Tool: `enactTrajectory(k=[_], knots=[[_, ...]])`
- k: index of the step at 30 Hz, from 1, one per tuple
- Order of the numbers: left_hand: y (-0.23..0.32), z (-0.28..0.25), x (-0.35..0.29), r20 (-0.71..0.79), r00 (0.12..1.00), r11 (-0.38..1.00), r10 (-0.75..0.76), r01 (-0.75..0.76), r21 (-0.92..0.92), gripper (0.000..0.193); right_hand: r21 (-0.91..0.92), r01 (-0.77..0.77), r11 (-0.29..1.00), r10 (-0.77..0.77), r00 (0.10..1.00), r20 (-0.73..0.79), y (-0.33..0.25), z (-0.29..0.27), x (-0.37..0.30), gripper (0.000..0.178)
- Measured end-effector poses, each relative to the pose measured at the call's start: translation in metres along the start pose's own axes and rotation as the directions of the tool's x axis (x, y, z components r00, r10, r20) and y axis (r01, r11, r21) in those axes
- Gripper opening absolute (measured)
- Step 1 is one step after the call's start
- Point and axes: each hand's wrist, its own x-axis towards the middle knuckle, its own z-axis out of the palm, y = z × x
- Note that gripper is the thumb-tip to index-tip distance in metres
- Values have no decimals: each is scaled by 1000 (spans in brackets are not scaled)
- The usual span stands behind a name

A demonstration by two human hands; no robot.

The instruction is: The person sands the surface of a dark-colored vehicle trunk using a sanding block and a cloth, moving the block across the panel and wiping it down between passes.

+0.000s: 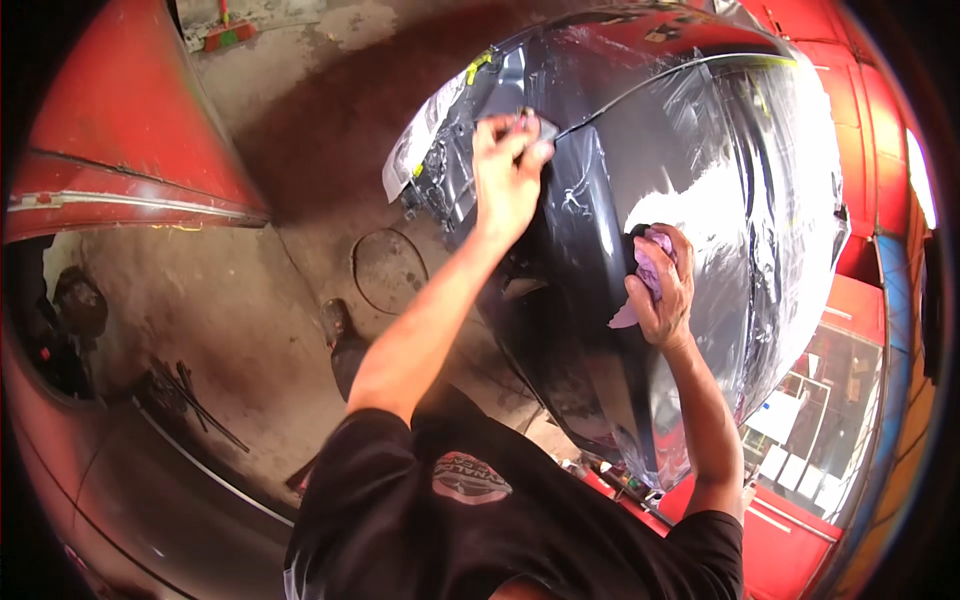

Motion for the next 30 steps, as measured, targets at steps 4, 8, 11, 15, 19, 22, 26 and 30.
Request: enactTrajectory(k=[4,8,11,15,19,22,26,30], knots=[[-3,-2,31,10,999,998,35,-35,-45,22,-12,6,1000,-6,1000,-16,-5,0,5,46],[-15,-1,84,11,999,999,-32,33,-44,22,-42,5,999,-4,1000,7,-3,-1,6,45],[-21,0,24,17,1000,997,-8,9,-78,23,-19,-12,1000,12,1000,-3,-1,3,1,46],[-18,-9,38,-28,998,997,54,-55,-48,26,-17,15,1000,-15,1000,-3,-6,3,5,47],[-20,-1,90,19,999,1000,-27,27,-14,22,-52,-1,999,1,1000,9,-1,3,1,47],[-18,-5,22,33,996,991,-88,91,-101,23,-14,-24,1000,24,1000,8,-1,5,1,46],[-20,-2,39,-19,998,992,64,-66,-107,23,-38,11,999,-11,1000,4,-2,-1,6,45],[-16,2,88,-31,999,995,36,-33,98,19,-48,-9,999,10,1000,26,-5,2,5,47]])
